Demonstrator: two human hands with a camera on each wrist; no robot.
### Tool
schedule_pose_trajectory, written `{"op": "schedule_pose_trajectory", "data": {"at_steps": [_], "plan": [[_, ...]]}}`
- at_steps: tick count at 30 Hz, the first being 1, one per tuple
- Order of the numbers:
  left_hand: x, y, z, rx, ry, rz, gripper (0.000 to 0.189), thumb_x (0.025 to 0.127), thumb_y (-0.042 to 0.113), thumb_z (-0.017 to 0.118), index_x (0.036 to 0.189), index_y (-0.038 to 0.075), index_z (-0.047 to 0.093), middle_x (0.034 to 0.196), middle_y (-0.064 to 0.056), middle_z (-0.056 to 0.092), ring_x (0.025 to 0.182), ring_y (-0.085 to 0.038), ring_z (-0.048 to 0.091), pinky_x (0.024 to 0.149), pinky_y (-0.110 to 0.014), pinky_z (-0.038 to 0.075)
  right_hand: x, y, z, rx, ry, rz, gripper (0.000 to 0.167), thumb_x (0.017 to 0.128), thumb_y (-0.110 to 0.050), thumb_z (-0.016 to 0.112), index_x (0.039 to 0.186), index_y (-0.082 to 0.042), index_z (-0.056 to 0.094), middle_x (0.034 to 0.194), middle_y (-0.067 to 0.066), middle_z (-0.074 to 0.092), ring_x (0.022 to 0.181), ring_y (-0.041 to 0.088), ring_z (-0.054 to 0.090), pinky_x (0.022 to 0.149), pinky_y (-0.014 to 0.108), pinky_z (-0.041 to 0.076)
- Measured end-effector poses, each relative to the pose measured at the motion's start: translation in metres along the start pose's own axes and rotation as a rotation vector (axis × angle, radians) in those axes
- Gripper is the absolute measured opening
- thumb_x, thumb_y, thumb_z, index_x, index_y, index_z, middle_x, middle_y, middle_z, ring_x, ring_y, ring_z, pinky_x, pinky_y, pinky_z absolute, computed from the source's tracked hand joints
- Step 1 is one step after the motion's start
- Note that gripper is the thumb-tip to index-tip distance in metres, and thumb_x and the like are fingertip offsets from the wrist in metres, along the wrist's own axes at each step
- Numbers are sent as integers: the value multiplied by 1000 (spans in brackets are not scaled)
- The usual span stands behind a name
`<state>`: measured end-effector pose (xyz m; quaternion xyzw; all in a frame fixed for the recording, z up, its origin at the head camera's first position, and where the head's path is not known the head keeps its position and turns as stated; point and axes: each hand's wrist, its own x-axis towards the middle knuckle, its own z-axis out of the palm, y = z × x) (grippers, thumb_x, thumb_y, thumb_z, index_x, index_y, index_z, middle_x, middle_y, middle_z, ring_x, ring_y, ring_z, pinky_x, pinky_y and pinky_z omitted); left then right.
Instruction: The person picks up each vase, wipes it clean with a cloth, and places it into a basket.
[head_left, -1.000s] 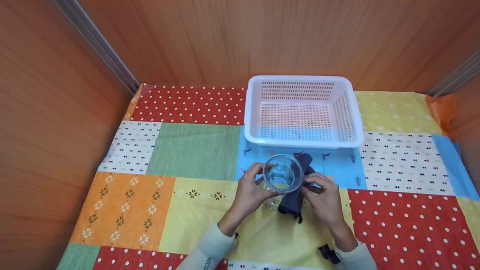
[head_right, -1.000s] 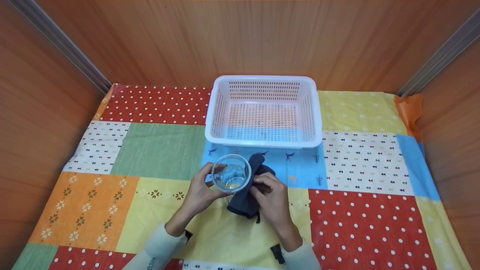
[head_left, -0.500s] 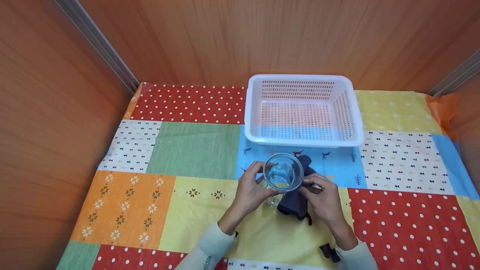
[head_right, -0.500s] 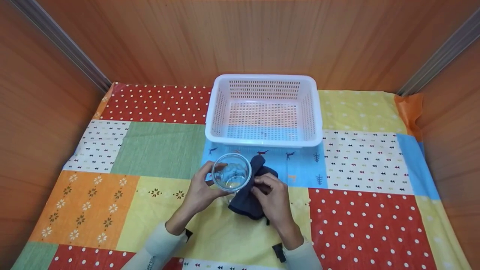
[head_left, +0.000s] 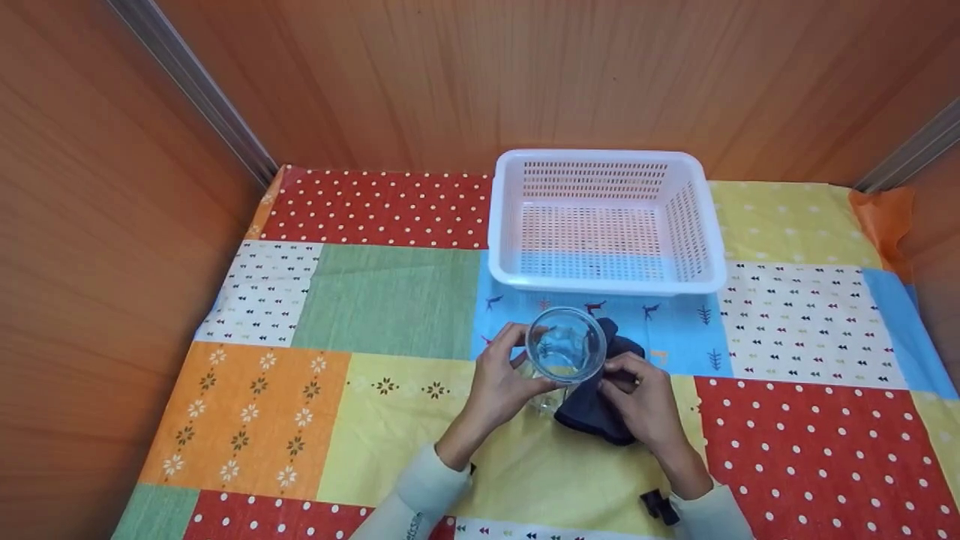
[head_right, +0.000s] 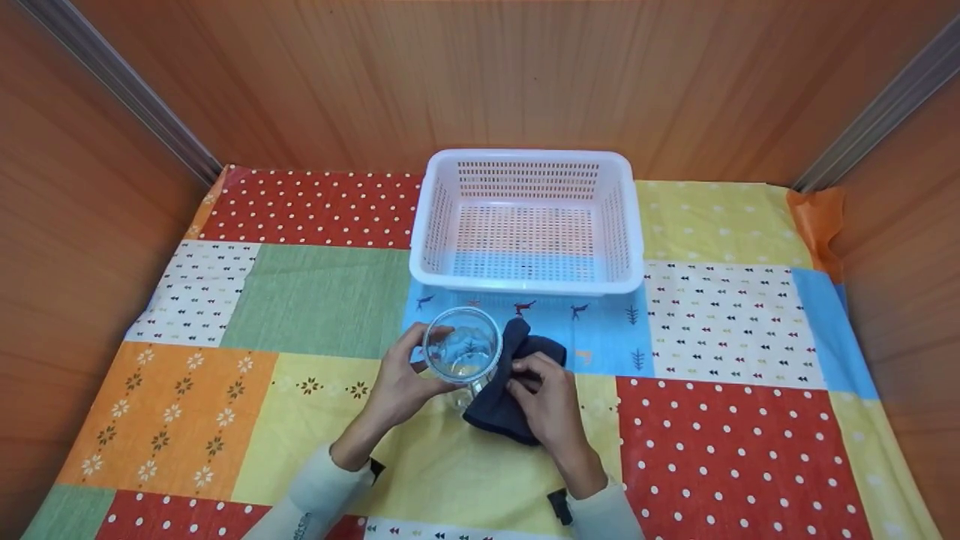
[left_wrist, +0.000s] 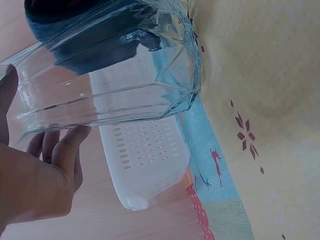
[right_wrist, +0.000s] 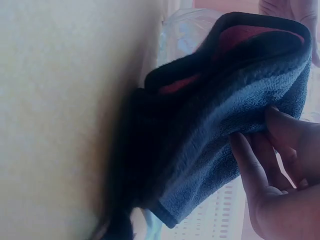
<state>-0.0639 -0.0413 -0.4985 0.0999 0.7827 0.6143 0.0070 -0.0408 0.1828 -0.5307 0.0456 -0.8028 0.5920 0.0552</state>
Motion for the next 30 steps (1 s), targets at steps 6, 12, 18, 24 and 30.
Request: {"op": "schedule_pose_trajectory", "data": {"at_steps": [6,12,18,24,30], "plan": [[0,-1,0,-9,-1,1,59,71,10,99,121,9,69,119,-4,67,117,-34,64,102,-53,57,1,4,1,-62,-10,62,23,82,22,76,93,2,75,95,8,70,96,20,73,84,26,62],[0,-3,1,-5,0,4,58,71,10,99,120,9,69,118,-4,67,117,-36,64,102,-54,57,1,9,3,-116,-22,83,23,81,22,75,92,3,73,94,7,70,95,23,73,83,30,64],[0,-3,1,-1,2,9,59,70,9,99,120,8,68,117,-4,67,117,-38,64,101,-55,57,0,12,3,-150,-29,62,23,81,21,77,91,1,71,93,8,70,95,24,73,82,33,64],[1,-3,1,7,-1,10,59,70,9,99,120,9,69,118,-3,67,117,-33,65,102,-53,57,-1,17,4,-202,-22,47,25,79,22,77,88,-1,71,90,5,70,93,25,72,78,29,64],[0,-3,0,-10,-5,13,57,71,10,99,120,11,69,118,-3,67,118,-35,63,103,-52,57,0,19,5,-255,-30,53,25,80,21,76,86,-4,71,90,5,71,92,26,74,77,32,64]]}}
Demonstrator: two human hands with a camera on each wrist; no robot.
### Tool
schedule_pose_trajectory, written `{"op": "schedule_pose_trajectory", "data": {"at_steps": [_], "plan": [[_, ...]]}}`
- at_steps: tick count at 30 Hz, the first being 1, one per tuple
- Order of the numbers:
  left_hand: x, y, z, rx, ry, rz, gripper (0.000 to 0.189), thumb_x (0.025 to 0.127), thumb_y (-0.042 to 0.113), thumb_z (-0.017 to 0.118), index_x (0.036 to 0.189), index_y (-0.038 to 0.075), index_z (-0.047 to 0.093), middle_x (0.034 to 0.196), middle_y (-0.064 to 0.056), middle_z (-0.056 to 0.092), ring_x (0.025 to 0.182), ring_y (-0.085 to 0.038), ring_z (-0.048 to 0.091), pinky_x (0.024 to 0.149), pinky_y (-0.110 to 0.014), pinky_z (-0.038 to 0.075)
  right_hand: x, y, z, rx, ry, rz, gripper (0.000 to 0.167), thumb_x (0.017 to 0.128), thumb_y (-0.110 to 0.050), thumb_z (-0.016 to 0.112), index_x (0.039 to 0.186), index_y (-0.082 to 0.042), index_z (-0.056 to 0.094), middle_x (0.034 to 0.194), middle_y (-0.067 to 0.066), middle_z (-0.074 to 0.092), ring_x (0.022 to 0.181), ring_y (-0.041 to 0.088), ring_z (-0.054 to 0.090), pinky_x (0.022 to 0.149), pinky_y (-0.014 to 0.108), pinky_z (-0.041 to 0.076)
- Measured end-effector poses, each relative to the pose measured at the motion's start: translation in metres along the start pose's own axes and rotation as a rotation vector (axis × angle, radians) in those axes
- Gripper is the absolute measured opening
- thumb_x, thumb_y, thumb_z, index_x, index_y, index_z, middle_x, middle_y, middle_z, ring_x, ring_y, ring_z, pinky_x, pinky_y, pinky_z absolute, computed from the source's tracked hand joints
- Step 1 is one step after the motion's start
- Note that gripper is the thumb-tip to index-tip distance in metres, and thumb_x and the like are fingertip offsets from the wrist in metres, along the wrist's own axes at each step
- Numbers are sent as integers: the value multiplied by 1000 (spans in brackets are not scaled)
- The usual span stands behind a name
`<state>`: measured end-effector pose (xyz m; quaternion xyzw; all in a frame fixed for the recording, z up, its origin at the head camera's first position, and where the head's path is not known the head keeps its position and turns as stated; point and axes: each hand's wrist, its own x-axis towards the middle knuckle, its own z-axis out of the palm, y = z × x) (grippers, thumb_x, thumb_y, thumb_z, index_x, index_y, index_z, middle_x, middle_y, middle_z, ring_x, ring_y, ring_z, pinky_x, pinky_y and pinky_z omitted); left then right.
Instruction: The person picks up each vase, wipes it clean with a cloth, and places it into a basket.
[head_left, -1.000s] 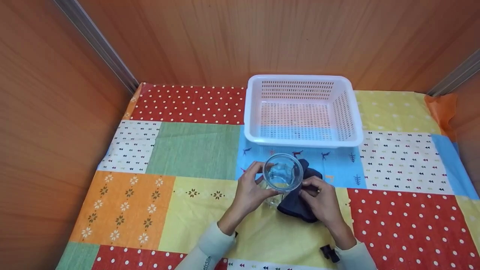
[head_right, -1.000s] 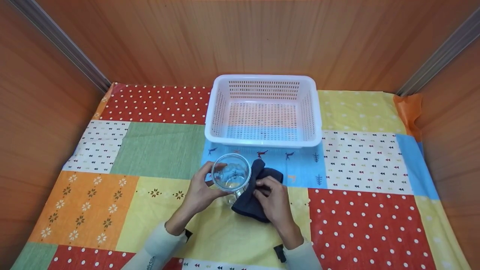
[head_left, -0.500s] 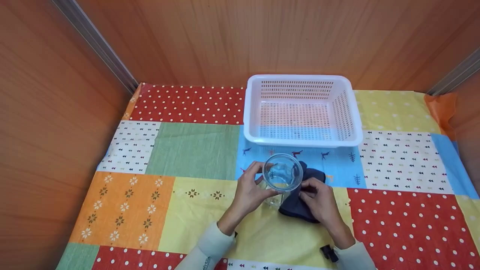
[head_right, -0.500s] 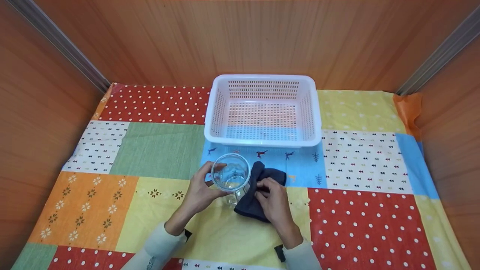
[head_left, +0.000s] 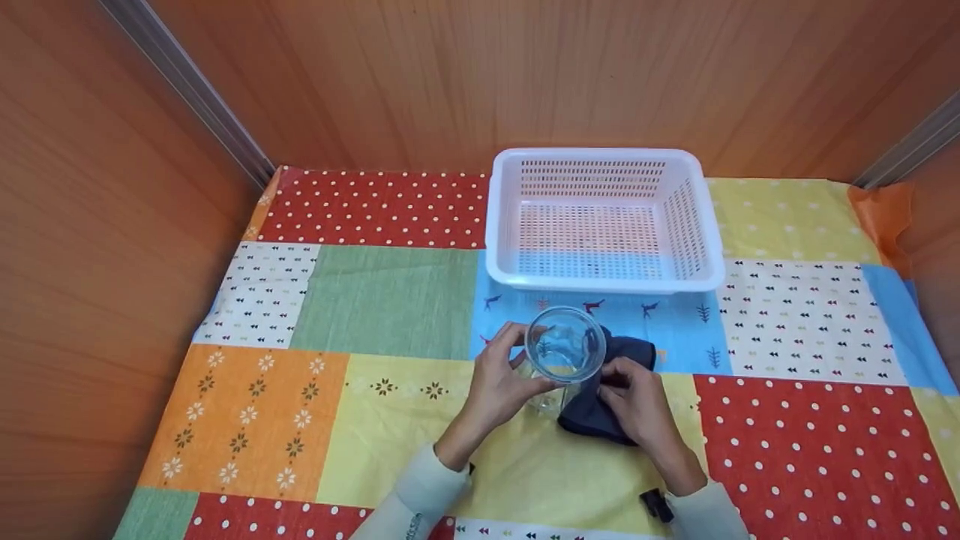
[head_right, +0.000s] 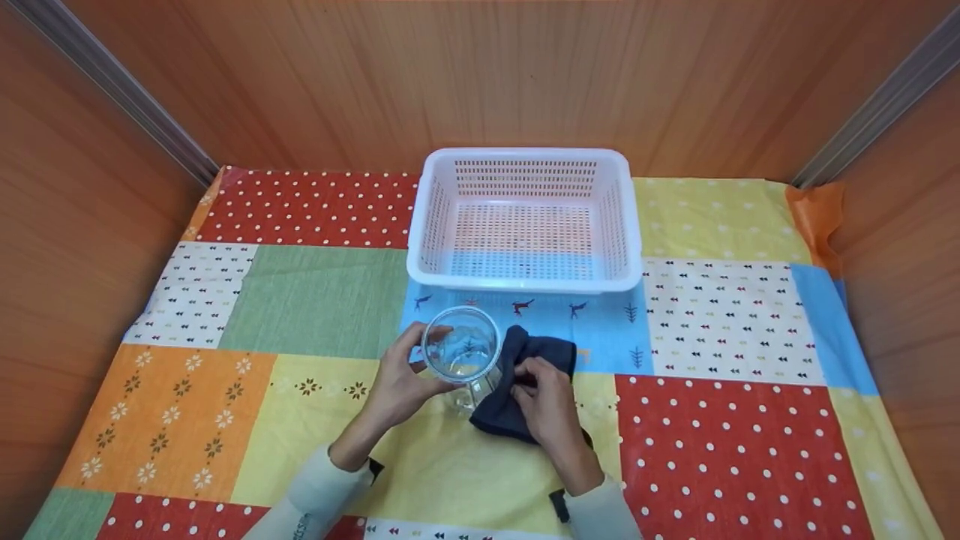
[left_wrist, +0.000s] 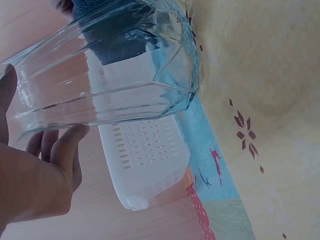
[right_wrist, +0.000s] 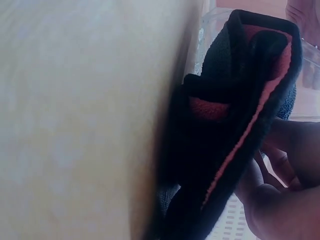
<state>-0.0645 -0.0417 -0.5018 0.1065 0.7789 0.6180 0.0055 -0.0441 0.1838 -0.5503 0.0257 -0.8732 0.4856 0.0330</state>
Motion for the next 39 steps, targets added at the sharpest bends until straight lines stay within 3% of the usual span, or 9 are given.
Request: {"op": "schedule_pose_trajectory", "data": {"at_steps": [6,13,19,25,39], "plan": [[-1,2,-1,8,-7,-4,57,72,9,98,121,12,69,120,-2,66,119,-29,63,104,-48,57,2,1,0,-38,-17,-8,27,81,20,76,85,-6,72,90,6,71,92,27,74,79,37,64],[0,0,-1,20,-5,-2,59,70,7,99,121,11,69,119,-3,66,118,-34,63,103,-46,58,1,2,0,-33,-11,-11,26,80,21,75,86,-4,72,90,7,72,92,28,74,80,40,65],[0,2,-2,9,-11,-28,61,69,4,98,122,8,69,119,-4,66,118,-31,63,103,-46,57,-1,4,2,62,10,19,25,80,23,73,88,-1,73,92,10,73,92,27,75,79,29,63],[0,3,-3,26,-15,-27,60,69,5,98,122,8,68,120,-7,66,117,-27,62,102,-49,57,-3,4,2,159,20,19,24,81,22,74,91,0,74,95,14,72,92,15,73,79,18,59],[0,0,-2,21,-17,-7,60,71,7,98,123,10,67,121,-5,66,119,-33,63,103,-52,57,-5,-9,-1,259,73,-51,24,83,24,74,96,3,75,96,15,71,90,2,70,83,14,58]]}}
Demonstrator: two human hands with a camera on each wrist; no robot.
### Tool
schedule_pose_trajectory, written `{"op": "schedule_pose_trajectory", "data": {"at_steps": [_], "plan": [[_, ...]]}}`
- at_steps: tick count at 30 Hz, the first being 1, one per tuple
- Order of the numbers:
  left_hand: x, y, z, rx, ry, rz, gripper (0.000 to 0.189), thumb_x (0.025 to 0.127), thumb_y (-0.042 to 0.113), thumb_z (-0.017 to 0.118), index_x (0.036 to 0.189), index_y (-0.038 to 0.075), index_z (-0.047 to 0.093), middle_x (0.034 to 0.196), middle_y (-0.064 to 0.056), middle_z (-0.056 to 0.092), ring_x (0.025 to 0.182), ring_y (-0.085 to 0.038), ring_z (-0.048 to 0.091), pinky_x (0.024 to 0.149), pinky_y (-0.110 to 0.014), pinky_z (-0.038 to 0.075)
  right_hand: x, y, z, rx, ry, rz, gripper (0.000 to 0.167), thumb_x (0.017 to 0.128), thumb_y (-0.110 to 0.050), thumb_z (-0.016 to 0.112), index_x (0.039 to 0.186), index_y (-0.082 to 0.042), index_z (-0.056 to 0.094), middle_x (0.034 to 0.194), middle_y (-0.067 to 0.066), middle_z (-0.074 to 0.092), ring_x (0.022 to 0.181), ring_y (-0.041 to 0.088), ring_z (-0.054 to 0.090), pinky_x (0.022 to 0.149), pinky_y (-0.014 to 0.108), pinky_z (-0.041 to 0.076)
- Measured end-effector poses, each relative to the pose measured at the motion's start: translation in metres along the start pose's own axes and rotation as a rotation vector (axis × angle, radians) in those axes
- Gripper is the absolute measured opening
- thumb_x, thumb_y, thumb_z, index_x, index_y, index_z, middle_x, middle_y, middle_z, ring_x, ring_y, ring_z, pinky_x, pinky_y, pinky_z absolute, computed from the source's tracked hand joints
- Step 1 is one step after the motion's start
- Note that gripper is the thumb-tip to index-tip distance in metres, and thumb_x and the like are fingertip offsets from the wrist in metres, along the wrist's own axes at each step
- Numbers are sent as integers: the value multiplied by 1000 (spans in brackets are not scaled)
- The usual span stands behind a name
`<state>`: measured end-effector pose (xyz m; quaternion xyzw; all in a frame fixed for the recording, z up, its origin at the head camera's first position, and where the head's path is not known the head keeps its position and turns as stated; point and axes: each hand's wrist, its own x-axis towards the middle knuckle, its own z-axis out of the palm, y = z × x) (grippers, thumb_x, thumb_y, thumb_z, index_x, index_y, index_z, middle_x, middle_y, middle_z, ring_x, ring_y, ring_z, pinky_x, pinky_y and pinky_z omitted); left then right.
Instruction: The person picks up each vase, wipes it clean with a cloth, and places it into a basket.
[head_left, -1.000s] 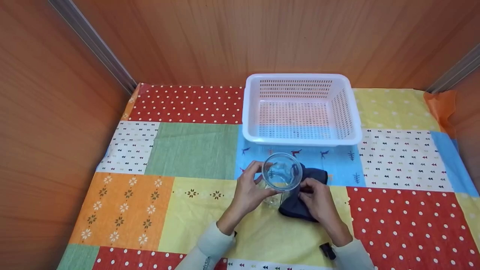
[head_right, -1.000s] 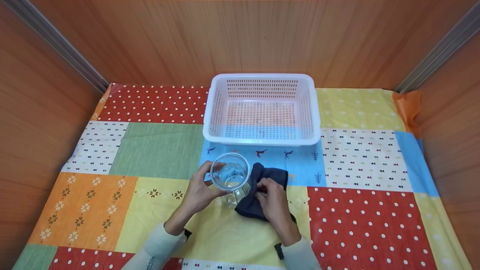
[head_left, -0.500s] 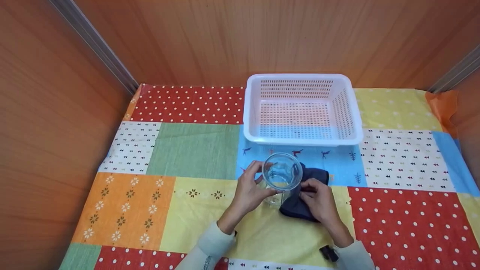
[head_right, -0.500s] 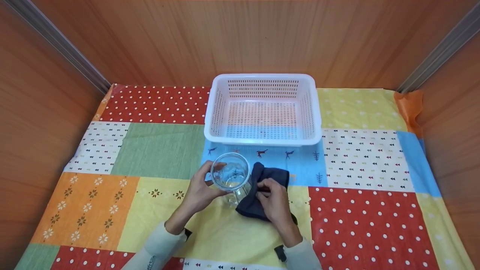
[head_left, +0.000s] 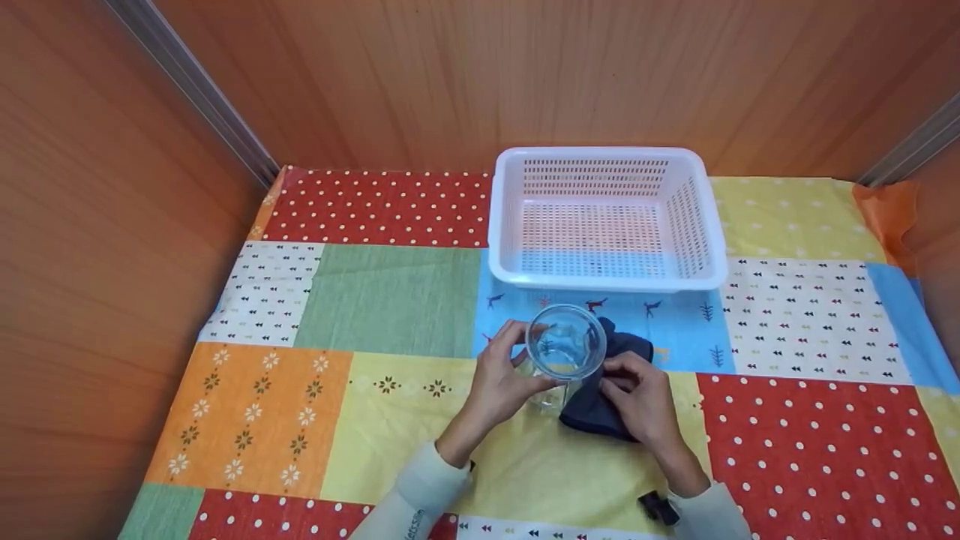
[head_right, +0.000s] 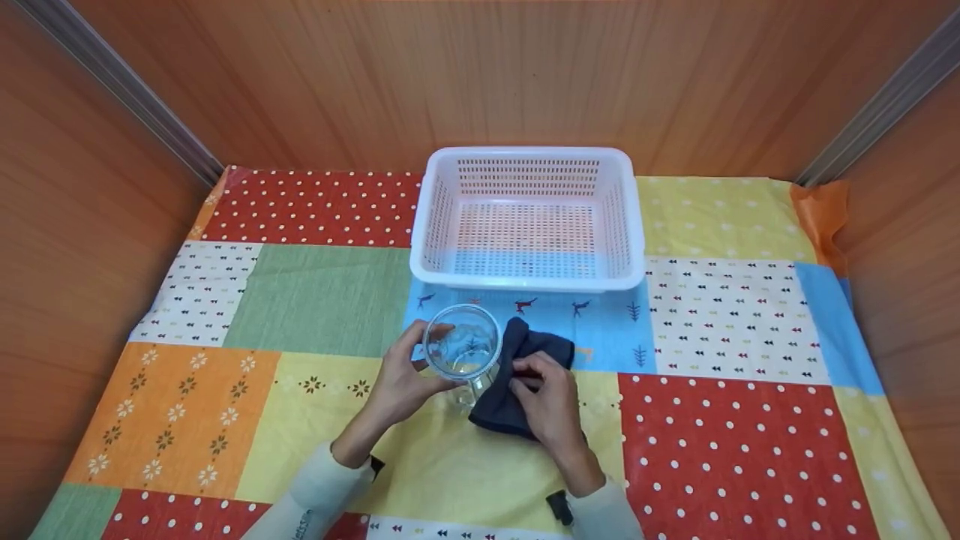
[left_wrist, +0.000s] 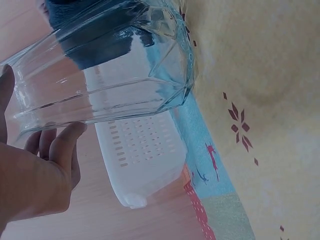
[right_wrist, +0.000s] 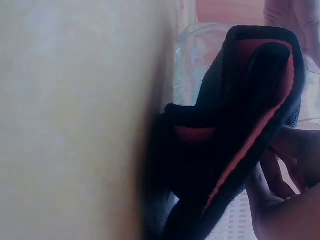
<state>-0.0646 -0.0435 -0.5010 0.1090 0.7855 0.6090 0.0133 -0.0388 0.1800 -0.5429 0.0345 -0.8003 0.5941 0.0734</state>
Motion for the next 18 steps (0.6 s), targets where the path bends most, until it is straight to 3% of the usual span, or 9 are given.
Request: {"op": "schedule_pose_trajectory", "data": {"at_steps": [7,12,18], "plan": [[0,5,-1,15,6,-24,62,69,5,99,123,9,68,120,-4,67,117,-26,64,101,-48,58,-1,-12,1,61,40,-96,24,81,25,74,98,9,74,98,6,70,93,-1,70,85,15,58],[0,4,-1,7,0,-19,62,69,4,98,123,8,68,121,-11,66,118,-29,63,102,-50,57,-3,-21,4,156,74,-122,24,81,27,73,102,13,72,101,-4,69,96,3,71,87,19,59],[0,2,-1,21,-1,-11,61,71,5,98,124,9,67,121,-9,65,118,-29,62,102,-51,57,-5,-24,7,211,122,-186,28,80,30,71,102,13,73,103,-2,71,100,6,70,89,22,60]]}}
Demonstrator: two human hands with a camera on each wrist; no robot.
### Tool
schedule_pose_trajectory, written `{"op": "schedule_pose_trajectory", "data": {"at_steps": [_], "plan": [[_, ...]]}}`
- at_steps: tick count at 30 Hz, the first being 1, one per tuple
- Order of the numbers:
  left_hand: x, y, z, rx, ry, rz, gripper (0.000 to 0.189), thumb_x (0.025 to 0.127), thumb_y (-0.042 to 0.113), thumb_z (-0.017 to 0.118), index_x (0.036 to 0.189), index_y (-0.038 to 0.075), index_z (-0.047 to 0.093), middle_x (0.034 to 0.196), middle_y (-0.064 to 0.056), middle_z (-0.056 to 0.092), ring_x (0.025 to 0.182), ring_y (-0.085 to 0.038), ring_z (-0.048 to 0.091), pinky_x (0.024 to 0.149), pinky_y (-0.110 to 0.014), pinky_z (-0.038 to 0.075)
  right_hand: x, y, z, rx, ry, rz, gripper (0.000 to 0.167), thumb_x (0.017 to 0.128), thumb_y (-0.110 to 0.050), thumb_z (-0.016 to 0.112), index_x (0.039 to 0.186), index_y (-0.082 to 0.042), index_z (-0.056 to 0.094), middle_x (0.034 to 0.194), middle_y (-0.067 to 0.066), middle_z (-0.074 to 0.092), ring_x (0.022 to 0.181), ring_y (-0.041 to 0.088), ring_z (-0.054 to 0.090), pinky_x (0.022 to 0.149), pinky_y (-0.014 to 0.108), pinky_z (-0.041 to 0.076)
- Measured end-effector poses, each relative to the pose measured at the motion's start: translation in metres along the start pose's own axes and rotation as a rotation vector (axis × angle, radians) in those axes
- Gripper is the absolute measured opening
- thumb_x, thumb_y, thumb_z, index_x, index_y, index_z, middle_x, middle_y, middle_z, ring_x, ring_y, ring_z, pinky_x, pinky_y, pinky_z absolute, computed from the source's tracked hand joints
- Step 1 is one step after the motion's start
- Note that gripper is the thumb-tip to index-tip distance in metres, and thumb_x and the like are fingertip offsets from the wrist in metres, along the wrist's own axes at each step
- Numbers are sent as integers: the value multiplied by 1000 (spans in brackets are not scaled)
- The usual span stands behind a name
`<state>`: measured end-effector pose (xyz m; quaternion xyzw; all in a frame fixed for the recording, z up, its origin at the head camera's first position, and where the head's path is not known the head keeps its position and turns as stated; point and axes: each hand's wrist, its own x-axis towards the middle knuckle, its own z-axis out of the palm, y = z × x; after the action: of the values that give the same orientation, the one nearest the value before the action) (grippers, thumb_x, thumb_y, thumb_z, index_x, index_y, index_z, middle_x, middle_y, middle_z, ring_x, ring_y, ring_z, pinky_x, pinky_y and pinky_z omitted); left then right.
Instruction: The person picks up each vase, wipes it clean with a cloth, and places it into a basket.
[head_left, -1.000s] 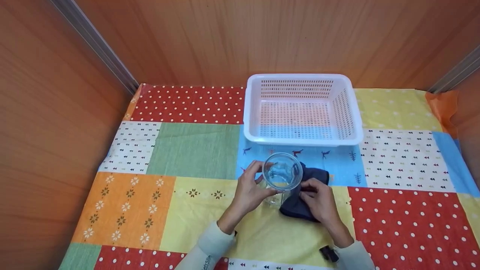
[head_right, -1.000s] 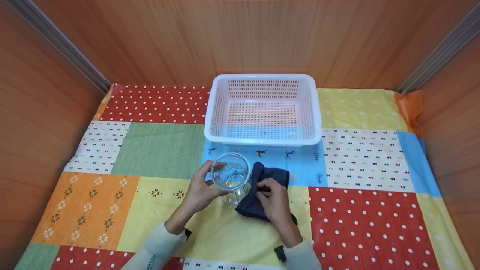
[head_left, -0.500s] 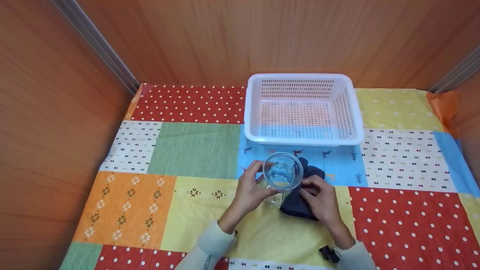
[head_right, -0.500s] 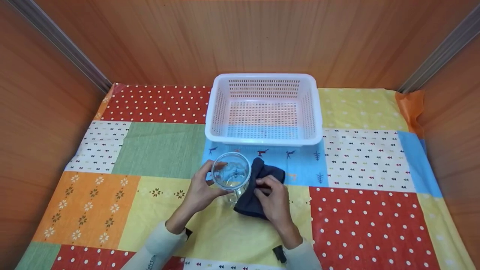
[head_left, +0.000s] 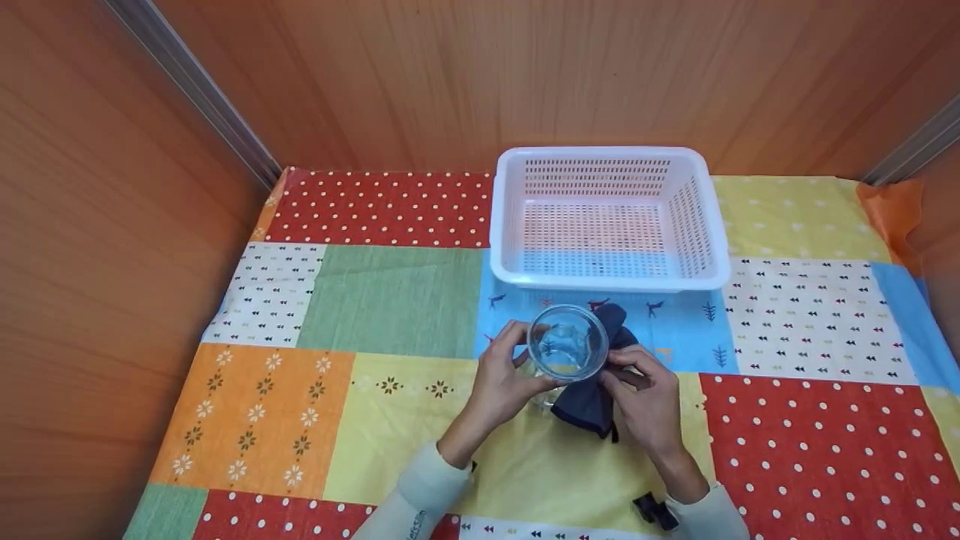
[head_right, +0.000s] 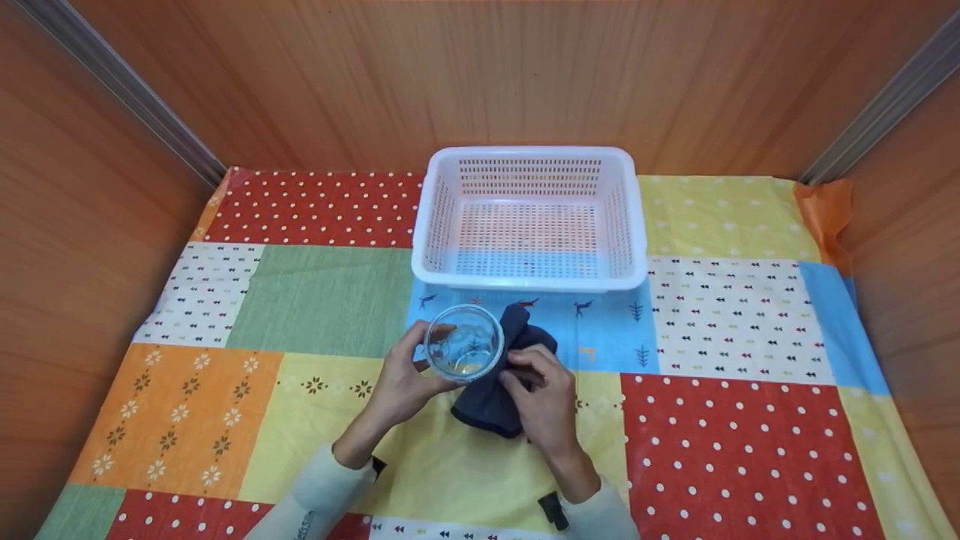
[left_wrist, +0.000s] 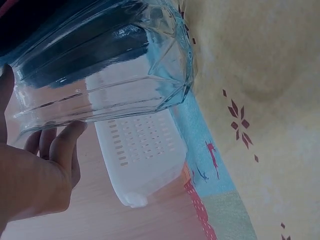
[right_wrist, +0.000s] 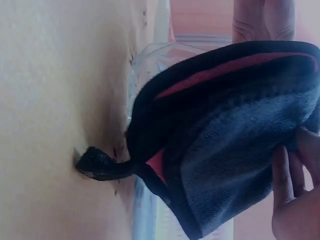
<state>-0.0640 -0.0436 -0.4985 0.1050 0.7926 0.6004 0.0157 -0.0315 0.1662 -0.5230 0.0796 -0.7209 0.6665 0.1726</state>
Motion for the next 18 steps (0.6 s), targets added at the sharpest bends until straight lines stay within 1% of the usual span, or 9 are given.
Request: {"op": "schedule_pose_trajectory", "data": {"at_steps": [5,8,12,15,18], "plan": [[0,-1,0,10,2,9,62,71,5,98,124,6,67,122,-13,65,118,-29,62,102,-51,57,-2,1,1,51,22,-38,28,79,33,68,102,17,70,104,-3,72,100,6,70,89,22,59],[0,0,0,11,2,7,62,71,5,98,124,6,67,122,-12,66,117,-28,63,102,-50,57,-3,1,3,86,40,-48,31,78,34,67,102,14,72,104,4,72,100,7,70,90,22,59],[0,0,0,6,-1,3,62,71,5,98,124,5,67,121,-12,65,116,-28,63,101,-49,58,-5,0,5,124,75,-60,40,79,34,66,103,5,76,103,13,70,102,8,70,90,23,59],[0,0,0,6,-1,8,61,71,5,98,124,6,67,121,-10,65,116,-28,62,101,-49,58,-7,0,7,152,93,-86,41,79,35,64,104,4,76,104,14,70,103,8,70,91,23,59],[-1,-1,0,9,-1,14,60,71,5,98,123,8,67,121,-9,65,116,-28,62,101,-49,58,-9,-1,8,178,105,-114,39,80,35,63,105,6,75,105,13,70,103,8,70,91,23,59]]}}
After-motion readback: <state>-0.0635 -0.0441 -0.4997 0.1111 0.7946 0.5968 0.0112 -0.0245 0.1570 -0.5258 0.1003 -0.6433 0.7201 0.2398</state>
